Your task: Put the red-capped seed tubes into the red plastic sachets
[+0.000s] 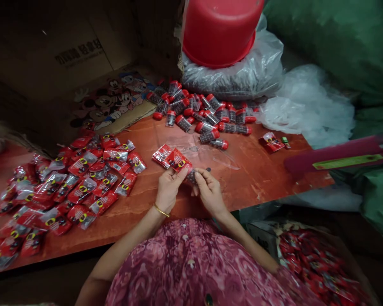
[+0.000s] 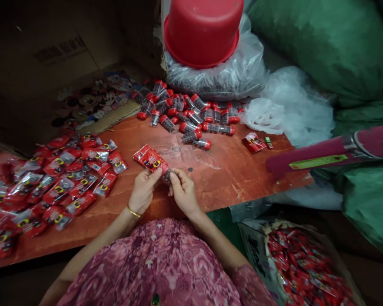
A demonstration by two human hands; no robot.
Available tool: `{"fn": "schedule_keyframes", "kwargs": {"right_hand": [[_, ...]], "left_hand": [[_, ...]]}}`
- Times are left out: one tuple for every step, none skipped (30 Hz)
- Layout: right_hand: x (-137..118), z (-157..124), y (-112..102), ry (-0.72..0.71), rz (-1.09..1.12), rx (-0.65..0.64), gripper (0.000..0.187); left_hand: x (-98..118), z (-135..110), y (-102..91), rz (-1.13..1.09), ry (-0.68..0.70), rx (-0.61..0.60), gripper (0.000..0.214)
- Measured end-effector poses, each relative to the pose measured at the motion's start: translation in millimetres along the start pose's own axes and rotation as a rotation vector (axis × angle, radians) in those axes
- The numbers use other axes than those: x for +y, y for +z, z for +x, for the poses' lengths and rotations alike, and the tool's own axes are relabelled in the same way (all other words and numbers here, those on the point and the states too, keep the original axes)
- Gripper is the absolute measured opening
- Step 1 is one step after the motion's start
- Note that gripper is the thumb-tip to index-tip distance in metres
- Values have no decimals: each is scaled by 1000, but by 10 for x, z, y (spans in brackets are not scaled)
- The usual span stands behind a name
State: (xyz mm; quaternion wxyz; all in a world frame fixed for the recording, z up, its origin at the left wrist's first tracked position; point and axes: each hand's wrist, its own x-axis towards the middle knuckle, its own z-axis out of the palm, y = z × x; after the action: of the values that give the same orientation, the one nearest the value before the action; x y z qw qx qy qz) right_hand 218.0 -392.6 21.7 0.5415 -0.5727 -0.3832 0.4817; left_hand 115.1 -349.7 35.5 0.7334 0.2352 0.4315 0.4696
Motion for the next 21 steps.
{"fn": "schedule_keyframes", "kwargs": {"right_hand": [[12, 5, 2, -12, -19, -13, 27], [16, 14, -1, -28, -47, -34, 26], [14, 29, -6, -44, -83, -58, 25], [7, 46, -11, -59, -119, -81, 25], [-1, 65, -11, -73, -150, -96, 24], [-9, 84, -4, -85, -172, -102, 24], [-14, 101, 10, -94, -180, -100, 23], [-15, 115, 31, -97, -175, -96, 23], [-13, 126, 58, -91, -152, -89, 22], [-8, 134, 87, -74, -116, -79, 22], [-1, 139, 115, -49, -70, -70, 21], [4, 142, 139, -23, -27, -62, 21], [8, 143, 157, -9, 0, -50, 20], [7, 144, 168, -18, -2, -35, 19], [3, 144, 171, -53, -35, -20, 17], [-5, 143, 169, -106, -95, -6, 15], [-15, 142, 164, -165, -166, 5, 14], [-27, 140, 158, -219, -230, 12, 14], [-40, 138, 155, -256, -275, 14, 15], [-51, 137, 156, -274, -291, 19, 16], [-62, 136, 164, -272, -275, 26, 16]], "left_hand": [[-3, -1, 5, -6, -1, 0, 30], [3, 0, 12, -7, -2, -1, 31], [16, 4, 18, -6, -1, -5, 32], [31, 11, 23, -4, -1, -10, 32], [47, 22, 26, -3, -9, -18, 32], [59, 34, 25, -6, -21, -23, 33], [66, 48, 21, -10, -27, -21, 32], [66, 61, 14, -14, -26, -14, 32], [61, 72, 5, -17, -18, -6, 31], [54, 82, -6, -18, -5, 1, 31], [46, 90, -17, -17, 11, 6, 31], [41, 96, -26, -13, 24, 9, 31], [42, 102, -33, -10, 30, 8, 31], [51, 109, -37, -8, 26, 3, 30], [68, 117, -39, -10, 20, -4, 30], [90, 125, -39, -14, 8, -13, 30], [115, 134, -38, -20, -6, -23, 30], [138, 142, -36, -24, -23, -34, 31], [156, 148, -33, -24, -33, -44, 31], [165, 151, -31, -20, -33, -51, 31], [164, 150, -29, -11, -19, -54, 30]]}}
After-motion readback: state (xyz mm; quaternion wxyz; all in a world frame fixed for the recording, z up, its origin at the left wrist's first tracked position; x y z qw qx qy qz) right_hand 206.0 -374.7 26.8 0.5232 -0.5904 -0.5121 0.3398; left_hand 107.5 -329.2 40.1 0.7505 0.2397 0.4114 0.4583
